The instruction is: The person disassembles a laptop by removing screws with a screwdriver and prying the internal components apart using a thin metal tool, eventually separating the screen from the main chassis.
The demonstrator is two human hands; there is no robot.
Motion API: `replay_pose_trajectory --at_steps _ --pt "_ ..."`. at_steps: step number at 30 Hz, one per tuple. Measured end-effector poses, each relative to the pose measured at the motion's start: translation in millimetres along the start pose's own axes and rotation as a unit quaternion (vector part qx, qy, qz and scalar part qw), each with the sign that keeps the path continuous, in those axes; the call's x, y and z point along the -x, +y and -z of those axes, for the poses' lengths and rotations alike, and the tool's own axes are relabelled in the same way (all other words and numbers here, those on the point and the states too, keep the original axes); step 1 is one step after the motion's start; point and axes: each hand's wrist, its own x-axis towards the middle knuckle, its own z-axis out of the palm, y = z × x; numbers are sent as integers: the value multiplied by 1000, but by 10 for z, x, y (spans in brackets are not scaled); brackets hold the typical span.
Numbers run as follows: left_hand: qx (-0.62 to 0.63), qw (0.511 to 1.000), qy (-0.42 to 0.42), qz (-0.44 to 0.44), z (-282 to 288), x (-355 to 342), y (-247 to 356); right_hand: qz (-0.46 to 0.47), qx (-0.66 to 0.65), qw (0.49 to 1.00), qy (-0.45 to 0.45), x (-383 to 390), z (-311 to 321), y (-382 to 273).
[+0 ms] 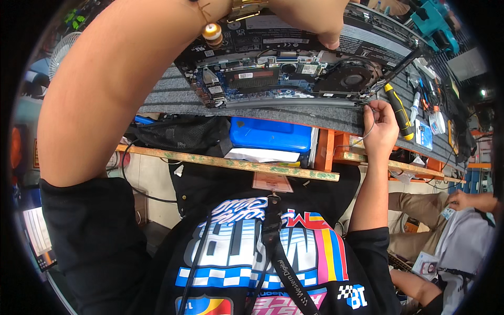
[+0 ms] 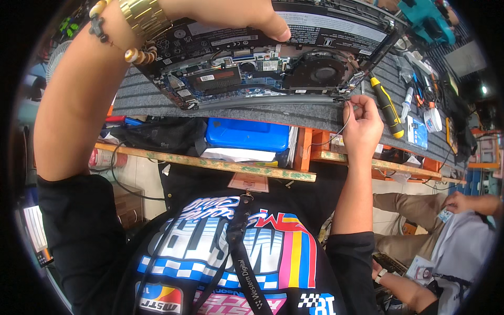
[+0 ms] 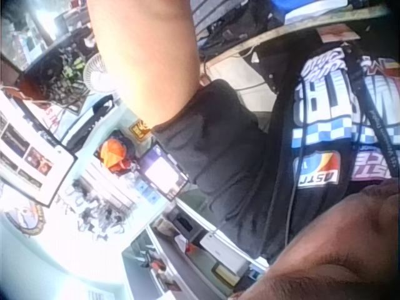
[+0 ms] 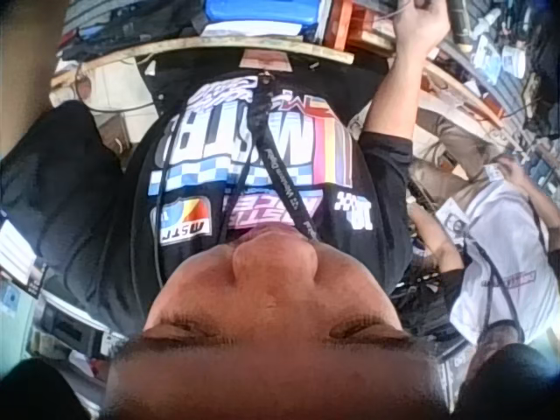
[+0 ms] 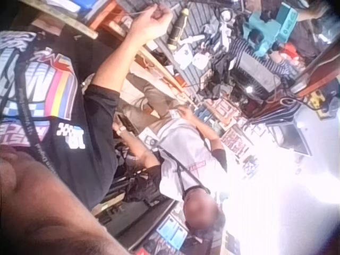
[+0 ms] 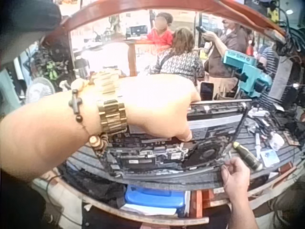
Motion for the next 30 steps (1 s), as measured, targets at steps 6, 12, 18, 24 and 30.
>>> replay_pose_trajectory --at_steps 6,12,18,24,30 --pt "-9 1000 7 -8 -21 -43 -64 24 -12 1000 5 14 6 6" --pt "-13 999 43 -30 -70 -26 -163 30 -77 997 8 17 -24 15" --pt "-39 998 49 -17 -104 -34 -65 40 -128 985 111 -8 28 60" --pt "21 998 16 -63 -46 -21 -141 74 241 968 2 -167 362 95" --pt "22 999 13 -28 -49 -44 -153 21 310 946 -95 -413 482 69"
